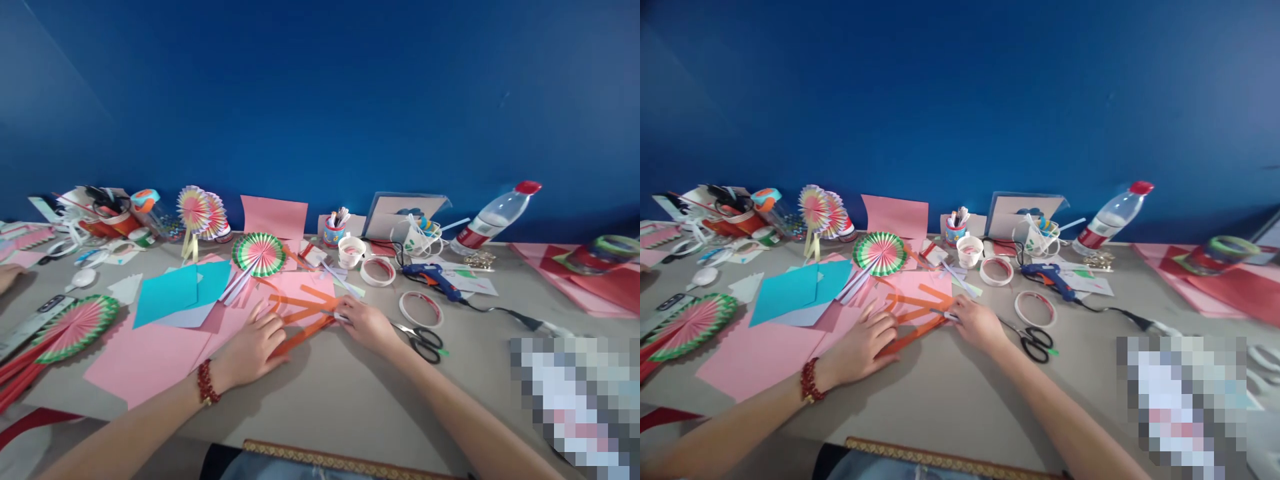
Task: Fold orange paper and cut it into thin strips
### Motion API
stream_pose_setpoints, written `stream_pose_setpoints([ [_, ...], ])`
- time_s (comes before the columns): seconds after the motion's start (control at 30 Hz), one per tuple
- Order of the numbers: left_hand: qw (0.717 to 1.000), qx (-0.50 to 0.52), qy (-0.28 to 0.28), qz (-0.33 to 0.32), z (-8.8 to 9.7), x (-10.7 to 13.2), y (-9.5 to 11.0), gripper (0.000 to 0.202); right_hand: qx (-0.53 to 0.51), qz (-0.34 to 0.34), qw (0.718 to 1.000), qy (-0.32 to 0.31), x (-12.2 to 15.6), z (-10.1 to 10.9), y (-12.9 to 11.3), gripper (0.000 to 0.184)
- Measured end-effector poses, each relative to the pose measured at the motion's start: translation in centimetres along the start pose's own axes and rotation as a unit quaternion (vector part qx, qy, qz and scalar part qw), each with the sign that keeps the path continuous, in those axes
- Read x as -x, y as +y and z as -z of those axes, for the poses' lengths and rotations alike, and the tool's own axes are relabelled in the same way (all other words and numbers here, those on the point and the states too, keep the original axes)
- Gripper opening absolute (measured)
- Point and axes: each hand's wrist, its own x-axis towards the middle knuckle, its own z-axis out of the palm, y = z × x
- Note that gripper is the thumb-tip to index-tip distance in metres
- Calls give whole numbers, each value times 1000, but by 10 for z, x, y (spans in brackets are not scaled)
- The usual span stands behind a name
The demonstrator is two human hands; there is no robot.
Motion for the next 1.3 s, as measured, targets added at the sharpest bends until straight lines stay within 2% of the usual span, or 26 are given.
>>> stream_pose_setpoints([
  [0.1, 1000, 2, 19, 2, 0, -4, -7, 19, -6, 2, 1000, 7, 7, 2, 2, 19],
  [0.23, 998, 6, 56, 7, 1, -17, -27, 17, -32, 7, 999, 23, 15, 3, -1, 19],
  [0.33, 993, -6, 102, 67, 2, -29, -34, 18, -30, 5, 999, 18, 15, 2, -5, 19],
  [0.4, 987, -5, 126, 98, 2, -32, -29, 19, -19, -6, 1000, 10, 15, 1, -6, 19],
  [0.47, 991, 5, 111, 71, 1, -32, -19, 17, -7, -18, 1000, -1, 16, -1, -5, 20],
  [0.53, 998, 11, 67, 5, -2, -29, -9, 14, 5, -25, 1000, -13, 16, -2, -3, 20],
  [0.6, 998, 3, 53, -18, -6, -26, -3, 16, 11, -23, 999, -23, 18, -4, -1, 22],
  [0.73, 997, 22, 65, 34, -15, -25, -11, 19, 1, -14, 1000, -27, 22, -4, 1, 28],
  [0.87, 992, 68, 72, 72, -21, -32, -27, 20, -33, 0, 999, -11, 25, 0, 2, 22],
  [0.97, 989, 61, 98, 97, -20, -37, -32, 19, -51, 6, 999, -4, 24, 2, 2, 20],
  [1.07, 987, 42, 127, 88, -16, -39, -25, 17, -51, 2, 999, -1, 23, 3, 2, 21],
  [1.17, 993, 19, 116, 3, -11, -37, -7, 12, -49, 0, 999, 7, 24, 4, -1, 26],
  [1.23, 993, 2, 113, -31, -10, -33, 5, 16, -49, -6, 999, 10, 25, 5, -3, 26],
  [1.3, 989, 0, 149, -19, -9, -29, 13, 16, -49, -37, 998, 22, 26, 5, -5, 23],
])
